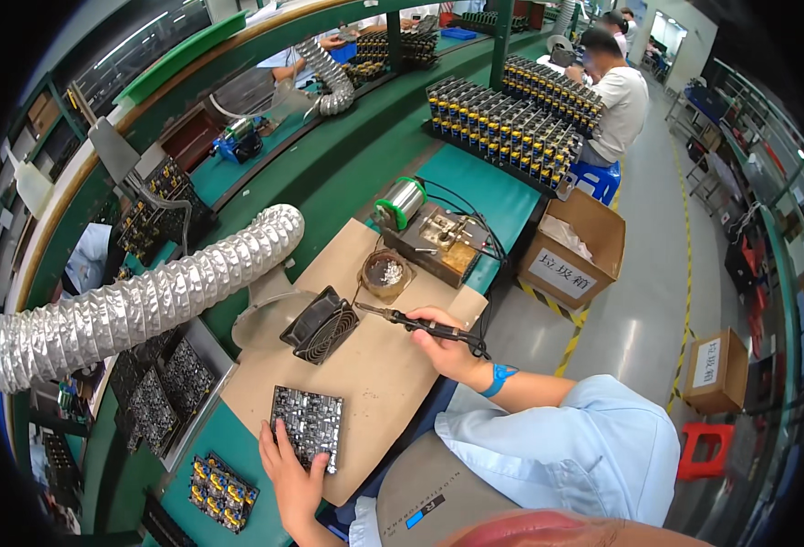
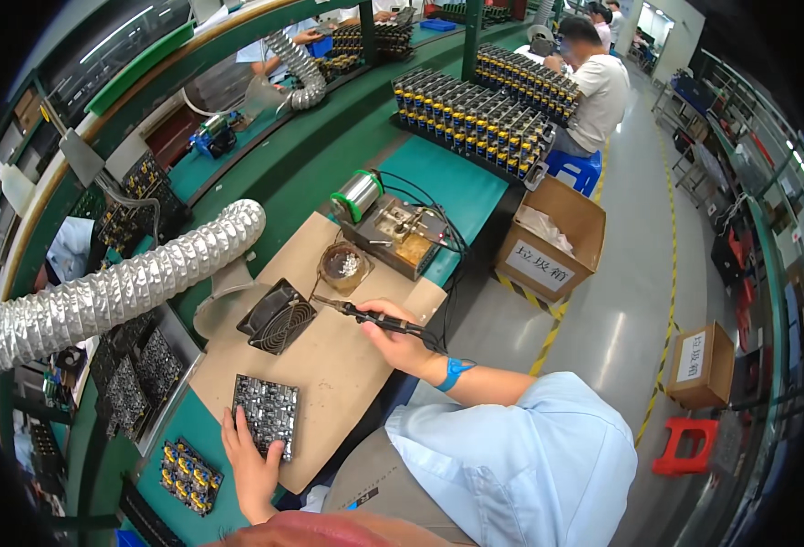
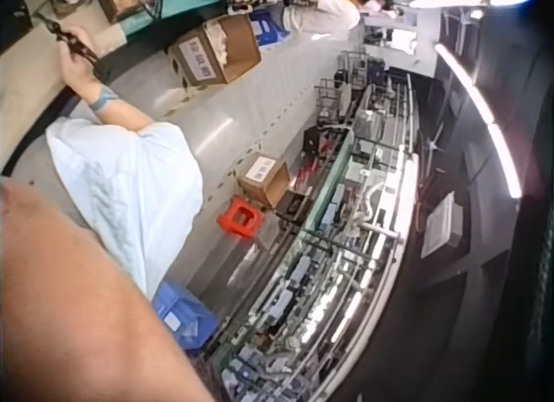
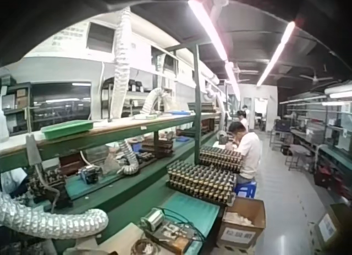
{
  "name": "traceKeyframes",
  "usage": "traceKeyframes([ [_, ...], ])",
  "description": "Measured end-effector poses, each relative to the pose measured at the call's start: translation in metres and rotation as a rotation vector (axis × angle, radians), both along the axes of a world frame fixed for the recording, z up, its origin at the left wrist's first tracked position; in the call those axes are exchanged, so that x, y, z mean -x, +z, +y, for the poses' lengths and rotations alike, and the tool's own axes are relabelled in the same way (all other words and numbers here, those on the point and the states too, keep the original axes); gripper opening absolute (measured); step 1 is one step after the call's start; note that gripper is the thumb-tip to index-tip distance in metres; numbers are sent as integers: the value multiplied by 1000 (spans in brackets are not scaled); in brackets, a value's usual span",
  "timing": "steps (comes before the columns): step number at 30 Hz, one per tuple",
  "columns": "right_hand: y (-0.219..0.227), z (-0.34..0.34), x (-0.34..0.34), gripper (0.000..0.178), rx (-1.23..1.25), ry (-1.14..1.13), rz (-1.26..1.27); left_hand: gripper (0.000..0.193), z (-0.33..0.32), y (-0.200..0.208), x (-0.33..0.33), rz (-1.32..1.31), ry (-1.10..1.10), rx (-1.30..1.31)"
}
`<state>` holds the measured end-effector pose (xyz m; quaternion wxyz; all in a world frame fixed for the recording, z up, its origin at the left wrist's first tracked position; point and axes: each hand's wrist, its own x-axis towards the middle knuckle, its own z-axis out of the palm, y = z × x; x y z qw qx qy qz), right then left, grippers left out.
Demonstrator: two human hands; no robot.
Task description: The recorder is soldering electrical components onto a printed circuit board at a workstation.
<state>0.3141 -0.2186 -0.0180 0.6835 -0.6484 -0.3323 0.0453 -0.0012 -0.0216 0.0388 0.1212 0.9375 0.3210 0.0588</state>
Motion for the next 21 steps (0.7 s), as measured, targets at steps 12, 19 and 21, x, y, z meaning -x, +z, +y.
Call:
traceKeyframes([
  [12, -14, -3, 0, 30, -32, 51, 107, 113, 11, 13, 3, -134, 10, 282],
  [19, -26, -3, -5, 33, -110, 38, 139, 108, 17, 17, -11, -189, -11, 195],
  [21, -26, 1, -5, 33, -154, -7, 124, 111, 13, 7, -12, -135, 3, 162],
])
